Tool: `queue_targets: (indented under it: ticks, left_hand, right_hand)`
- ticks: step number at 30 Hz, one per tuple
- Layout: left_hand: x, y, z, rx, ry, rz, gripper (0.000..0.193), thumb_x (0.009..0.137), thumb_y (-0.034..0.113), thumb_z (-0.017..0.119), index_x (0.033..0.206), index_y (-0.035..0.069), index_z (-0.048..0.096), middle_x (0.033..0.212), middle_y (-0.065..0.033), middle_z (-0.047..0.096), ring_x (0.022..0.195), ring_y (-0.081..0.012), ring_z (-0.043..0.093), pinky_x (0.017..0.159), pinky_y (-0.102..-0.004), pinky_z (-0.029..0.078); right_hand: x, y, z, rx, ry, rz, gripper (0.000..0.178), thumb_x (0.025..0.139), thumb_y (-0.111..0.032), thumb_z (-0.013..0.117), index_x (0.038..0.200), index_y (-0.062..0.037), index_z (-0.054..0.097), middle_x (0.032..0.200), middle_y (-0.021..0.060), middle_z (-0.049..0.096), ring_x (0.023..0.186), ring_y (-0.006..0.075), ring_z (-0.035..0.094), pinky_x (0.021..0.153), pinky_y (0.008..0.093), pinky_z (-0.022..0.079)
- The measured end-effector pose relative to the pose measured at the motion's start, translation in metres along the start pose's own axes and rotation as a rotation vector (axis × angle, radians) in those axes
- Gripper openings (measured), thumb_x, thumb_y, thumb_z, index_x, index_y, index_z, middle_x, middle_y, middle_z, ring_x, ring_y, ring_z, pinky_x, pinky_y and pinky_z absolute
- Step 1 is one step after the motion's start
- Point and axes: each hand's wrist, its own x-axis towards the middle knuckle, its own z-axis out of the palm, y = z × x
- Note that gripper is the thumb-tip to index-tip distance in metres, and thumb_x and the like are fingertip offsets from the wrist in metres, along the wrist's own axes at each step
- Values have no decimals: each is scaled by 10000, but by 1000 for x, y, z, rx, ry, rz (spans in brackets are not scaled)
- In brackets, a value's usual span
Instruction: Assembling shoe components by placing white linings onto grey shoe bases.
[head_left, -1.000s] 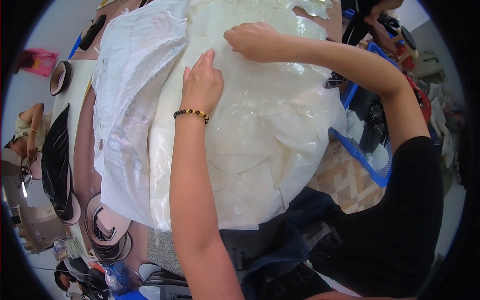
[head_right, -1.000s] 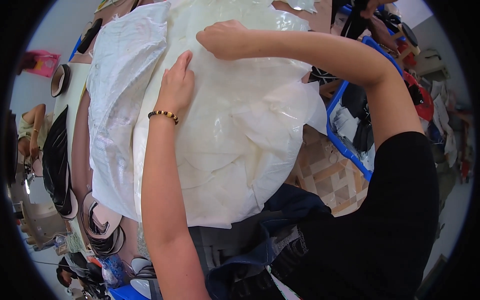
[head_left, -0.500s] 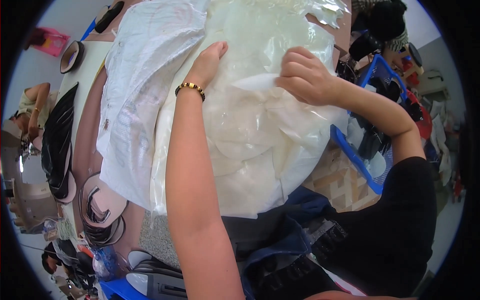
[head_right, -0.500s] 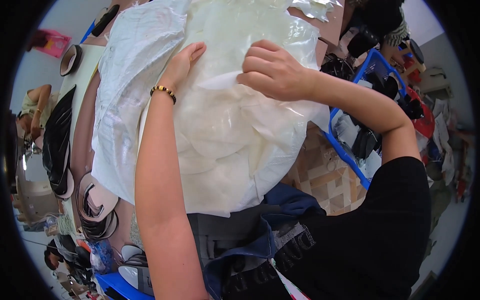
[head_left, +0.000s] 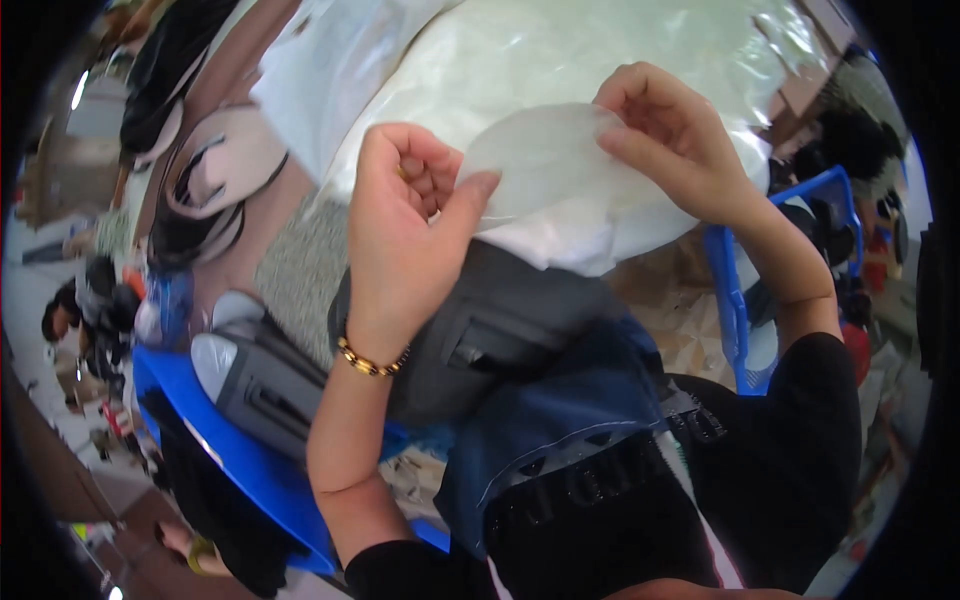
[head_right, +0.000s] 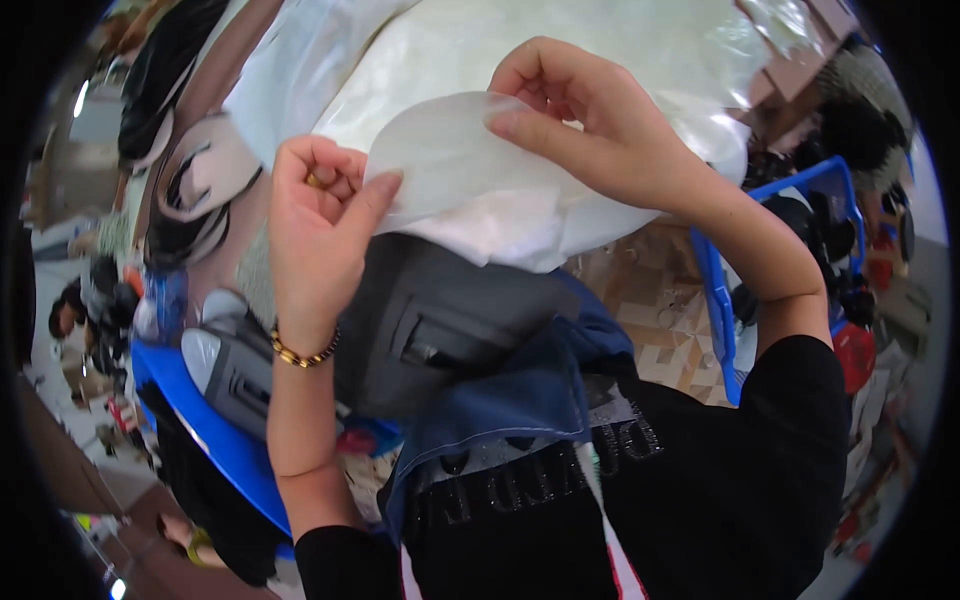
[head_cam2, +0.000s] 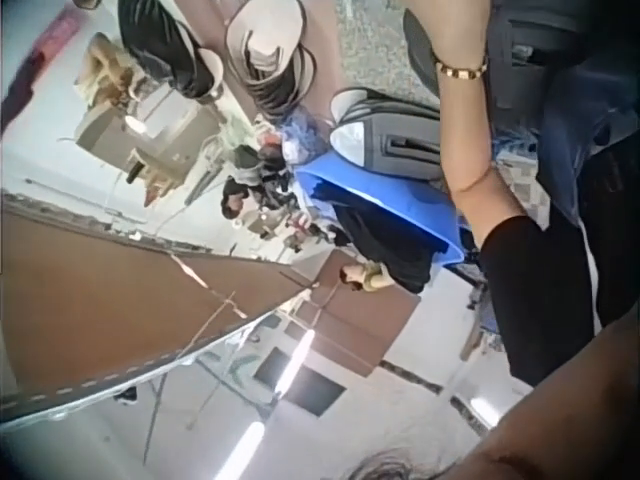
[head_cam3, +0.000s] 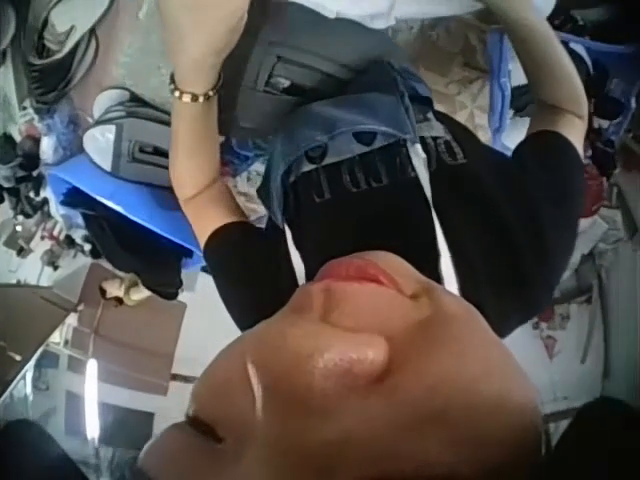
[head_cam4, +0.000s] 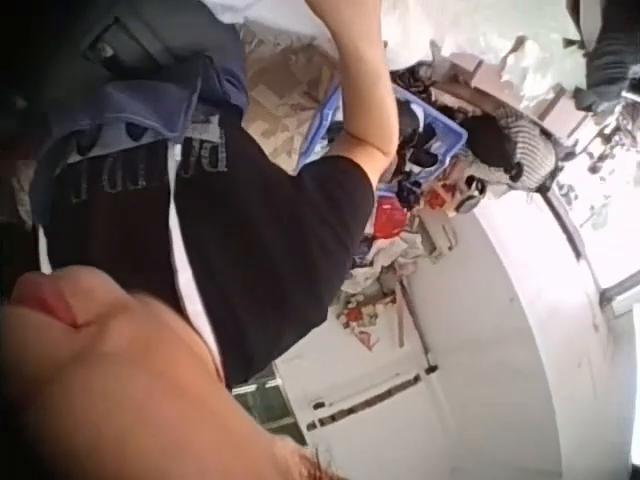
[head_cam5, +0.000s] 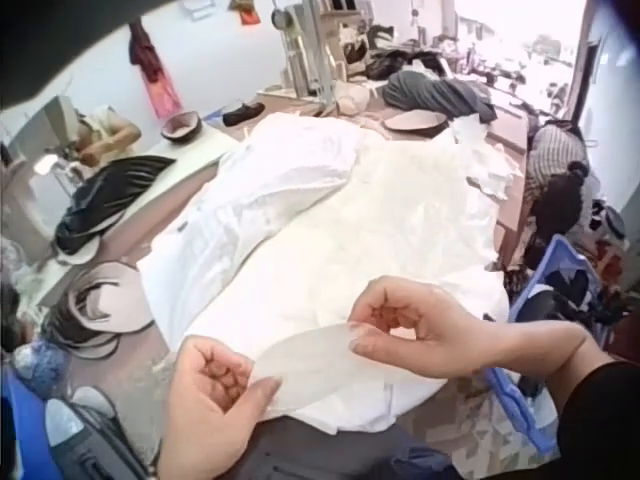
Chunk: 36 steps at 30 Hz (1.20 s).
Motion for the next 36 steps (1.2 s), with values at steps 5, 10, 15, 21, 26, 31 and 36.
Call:
queue_targets:
  ticks: [5, 10, 15, 21, 26, 31, 36]
  left_hand:
    - [-127, -15, -19, -40, 324, -43, 257, 858, -58, 656, 965, 25, 437, 905, -43, 555, 713, -29, 503, 639, -174, 438]
    - [-177, -44, -34, 11, 589, -137, 218, 864, -38, 659, 962, 16, 472, 871, -36, 560, 659, -32, 489, 581, -184, 417]
    - [-171, -55, -53, 279, 621, -161, 176, 868, 15, 672, 999, -7, 556, 786, -23, 545, 608, -47, 484, 544, -208, 407]
    - [-167, -71, -58, 374, 628, -153, 185, 872, 39, 664, 1036, -16, 596, 744, -27, 531, 571, -75, 490, 529, -230, 414]
    - [-165, -69, -62, 225, 651, -234, 173, 874, 42, 656, 1024, -24, 600, 744, -32, 532, 546, -83, 522, 503, -232, 450]
    - [-164, -69, -65, 125, 667, -290, 156, 885, 53, 643, 1008, -31, 597, 753, -30, 532, 524, -76, 547, 470, -231, 478]
    - [-161, -60, -67, 186, 634, -437, 181, 886, 40, 628, 1054, -25, 612, 742, -54, 523, 571, -107, 560, 512, -258, 481]
  right_hand:
    - [0, 0, 87, -120, -123, -59, 133, 919, -19, 574, 1046, -19, 537, 922, 24, 553, 842, 80, 539, 720, 219, 451]
    - [10, 7, 141, -57, -250, 77, 134, 881, -23, 617, 1008, -14, 575, 852, 50, 581, 770, 126, 573, 695, 239, 469]
    - [55, 30, 170, -275, -302, -140, 98, 857, -39, 646, 936, 8, 614, 832, 100, 608, 756, 179, 603, 700, 276, 489]
    - [67, 44, 181, -287, -311, -88, 99, 837, -86, 648, 864, 8, 630, 854, 137, 643, 766, 277, 625, 698, 345, 506]
    - [67, 49, 186, -284, -265, -128, 96, 835, -81, 651, 879, 5, 651, 867, 132, 641, 784, 281, 623, 715, 343, 505]
    - [66, 53, 188, -385, -299, -221, 107, 841, -97, 647, 902, -11, 661, 886, 118, 634, 812, 292, 622, 729, 348, 510]
    - [55, 57, 192, -652, -299, -335, 170, 849, -106, 603, 990, -29, 660, 947, 116, 616, 897, 292, 609, 771, 352, 515]
